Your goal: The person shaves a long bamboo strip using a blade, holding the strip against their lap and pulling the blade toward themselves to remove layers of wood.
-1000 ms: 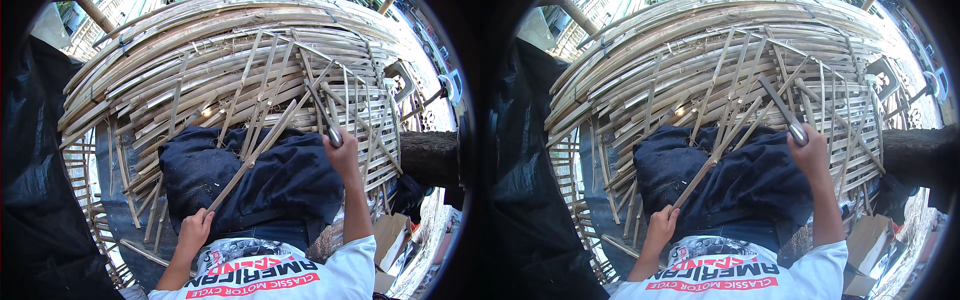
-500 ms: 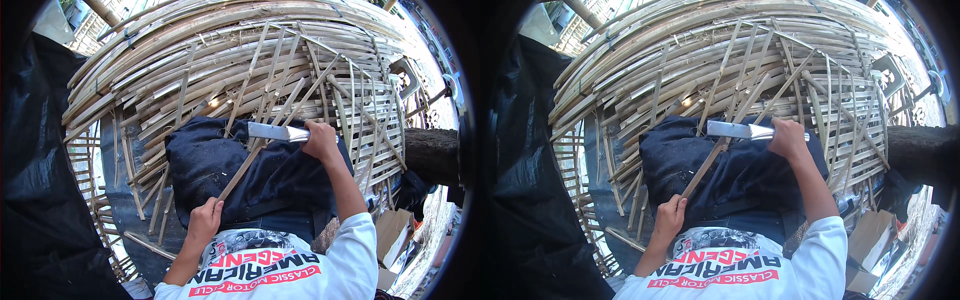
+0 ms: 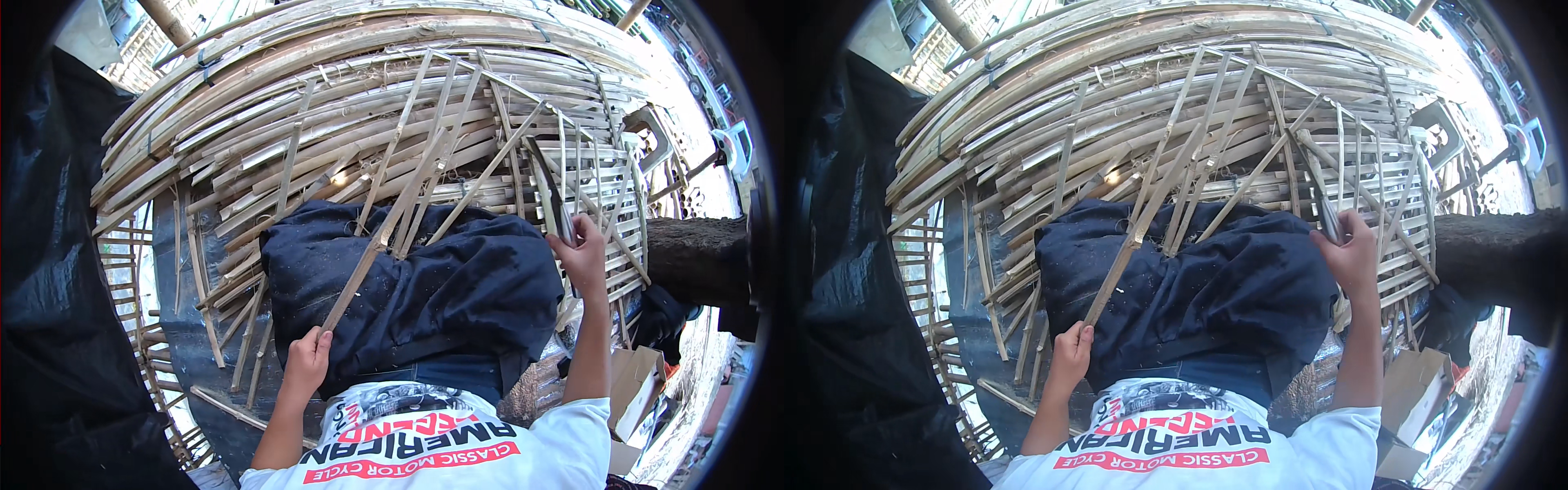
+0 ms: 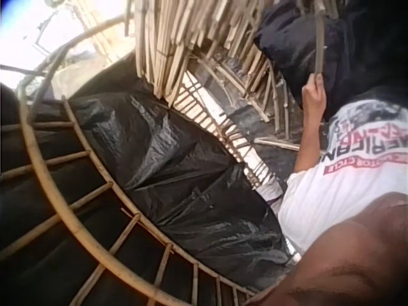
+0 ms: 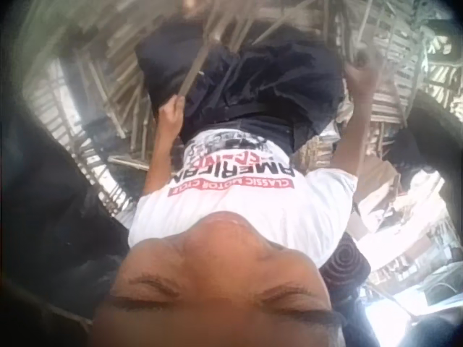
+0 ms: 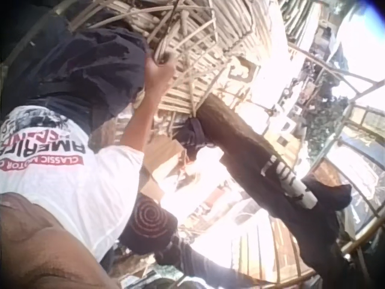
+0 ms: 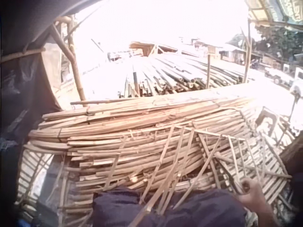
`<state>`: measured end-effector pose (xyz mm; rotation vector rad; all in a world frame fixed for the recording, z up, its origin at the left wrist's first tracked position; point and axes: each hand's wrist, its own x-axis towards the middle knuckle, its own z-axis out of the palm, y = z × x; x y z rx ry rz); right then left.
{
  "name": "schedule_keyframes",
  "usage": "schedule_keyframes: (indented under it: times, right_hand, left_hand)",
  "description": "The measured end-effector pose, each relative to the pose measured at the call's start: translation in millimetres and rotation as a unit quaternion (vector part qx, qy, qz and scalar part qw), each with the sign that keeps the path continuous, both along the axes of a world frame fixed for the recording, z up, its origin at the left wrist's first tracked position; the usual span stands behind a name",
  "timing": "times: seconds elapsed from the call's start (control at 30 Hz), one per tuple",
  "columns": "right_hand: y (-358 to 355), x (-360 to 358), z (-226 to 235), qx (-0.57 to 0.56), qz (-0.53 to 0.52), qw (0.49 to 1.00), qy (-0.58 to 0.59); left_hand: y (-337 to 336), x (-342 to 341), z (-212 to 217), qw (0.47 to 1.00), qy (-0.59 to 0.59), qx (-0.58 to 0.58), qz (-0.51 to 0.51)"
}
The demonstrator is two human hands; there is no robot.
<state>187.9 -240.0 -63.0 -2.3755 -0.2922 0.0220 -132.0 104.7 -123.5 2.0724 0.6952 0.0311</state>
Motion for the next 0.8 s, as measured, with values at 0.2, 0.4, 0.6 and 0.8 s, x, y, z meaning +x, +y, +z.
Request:
schedule_keyframes:
  times: [0.2, 0.4, 0.6, 0.8]
  right_hand:
    - [75.4, -37.5, 7.5, 0.266, 0.124, 0.935, 0.198]
    - [129.6, -52.1, -33.5, 0.207, 0.204, 0.936, 0.197]
    - [133.9, -67.3, -72.2, 0.117, 0.149, 0.960, 0.208]
    - [119.0, -54.7, -51.2, 0.097, 0.179, 0.947, 0.249]
  left_hand:
    - [12.2, -13.5, -10.3, 0.997, 0.027, -0.066, -0.028]
    - [29.7, -44.2, -31.4, 0.998, 0.068, 0.013, 0.003]
    - [33.6, -44.5, -51.4, 0.997, 0.050, 0.064, 0.000]
    - [43.0, -44.9, -54.0, 0.995, 0.071, 0.061, -0.016]
